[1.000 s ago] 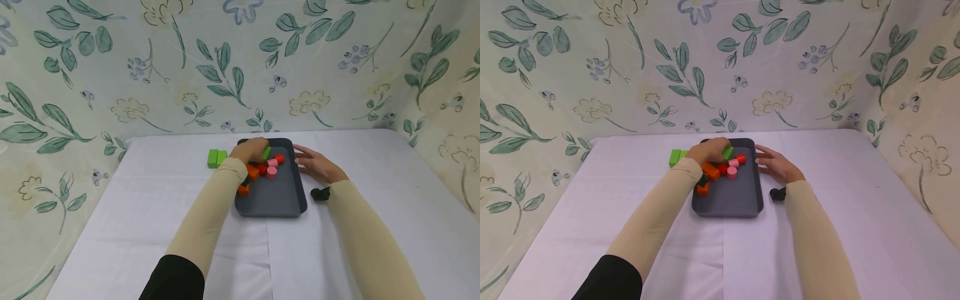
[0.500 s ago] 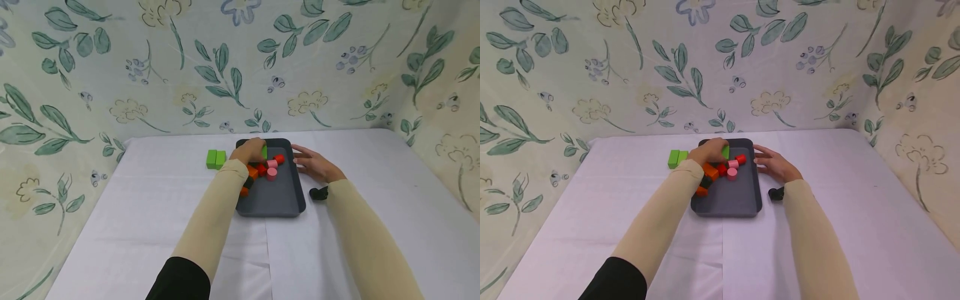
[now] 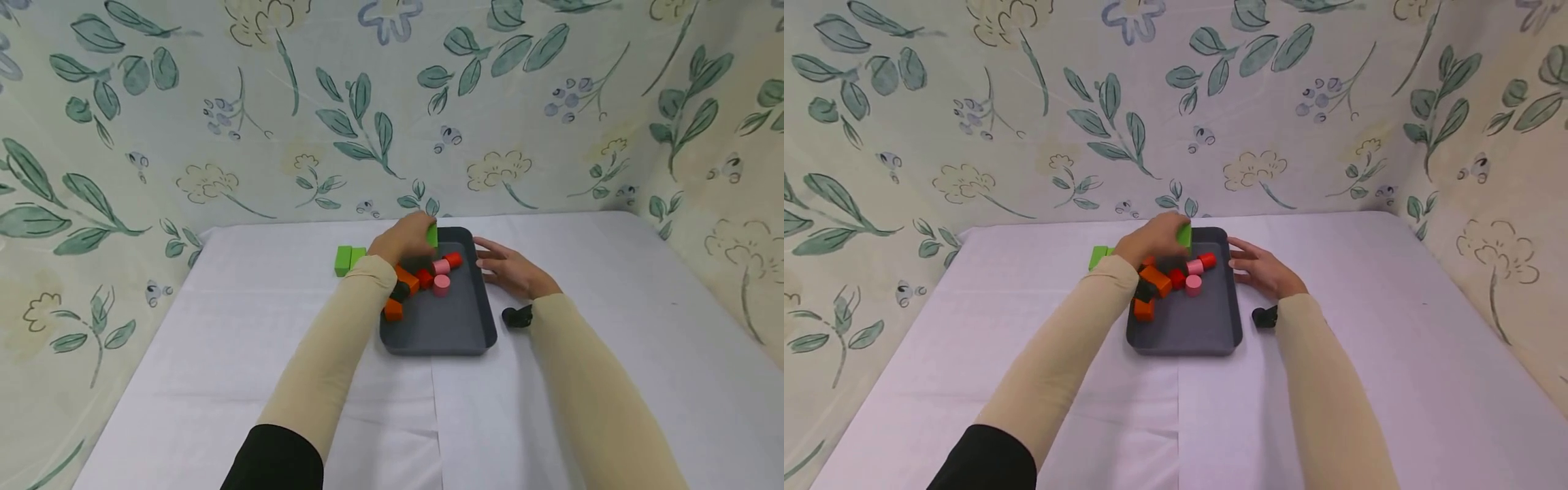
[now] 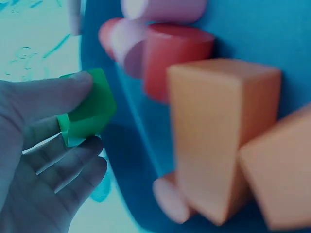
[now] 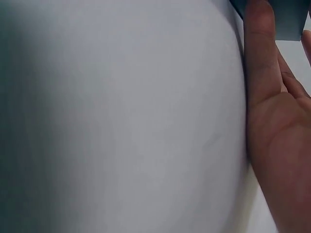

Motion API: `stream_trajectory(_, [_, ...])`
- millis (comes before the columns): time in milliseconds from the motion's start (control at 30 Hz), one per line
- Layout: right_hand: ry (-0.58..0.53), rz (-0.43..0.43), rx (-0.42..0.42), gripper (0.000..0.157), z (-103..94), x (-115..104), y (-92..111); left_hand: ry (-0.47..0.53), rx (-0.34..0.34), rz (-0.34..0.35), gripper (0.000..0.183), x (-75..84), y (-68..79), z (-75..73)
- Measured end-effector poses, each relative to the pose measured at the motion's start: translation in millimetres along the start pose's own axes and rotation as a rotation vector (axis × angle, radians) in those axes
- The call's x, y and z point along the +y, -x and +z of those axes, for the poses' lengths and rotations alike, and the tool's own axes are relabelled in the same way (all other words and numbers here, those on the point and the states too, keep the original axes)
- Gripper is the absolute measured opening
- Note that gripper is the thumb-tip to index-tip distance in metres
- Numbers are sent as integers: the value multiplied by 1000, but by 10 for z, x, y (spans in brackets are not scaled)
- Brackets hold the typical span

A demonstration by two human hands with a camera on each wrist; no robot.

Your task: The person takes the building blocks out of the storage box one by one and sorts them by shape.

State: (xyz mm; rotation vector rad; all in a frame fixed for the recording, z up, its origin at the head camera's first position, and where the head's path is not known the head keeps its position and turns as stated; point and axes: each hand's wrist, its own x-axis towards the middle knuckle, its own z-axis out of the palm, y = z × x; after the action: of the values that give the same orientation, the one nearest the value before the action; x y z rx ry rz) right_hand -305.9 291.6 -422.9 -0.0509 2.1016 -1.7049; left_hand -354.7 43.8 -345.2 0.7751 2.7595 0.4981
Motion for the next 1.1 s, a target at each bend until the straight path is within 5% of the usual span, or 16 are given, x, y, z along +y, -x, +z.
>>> stream_trajectory(267, [3, -3, -10, 66, -72, -16, 17, 57, 49, 31, 69, -10, 100, -191])
stream_trajectory(500, [4, -6, -14, 66, -95, 28, 38, 77, 97, 61, 71, -255, 200, -219])
stream_trajectory(867, [-6, -22, -33, 67, -16, -8, 9, -55, 115, 66, 71, -852, 819, -526])
stream_trajectory(1100, [10, -19, -15, 67, 4, 8, -3, -68, 118, 22, 66, -1241, 1168, -493])
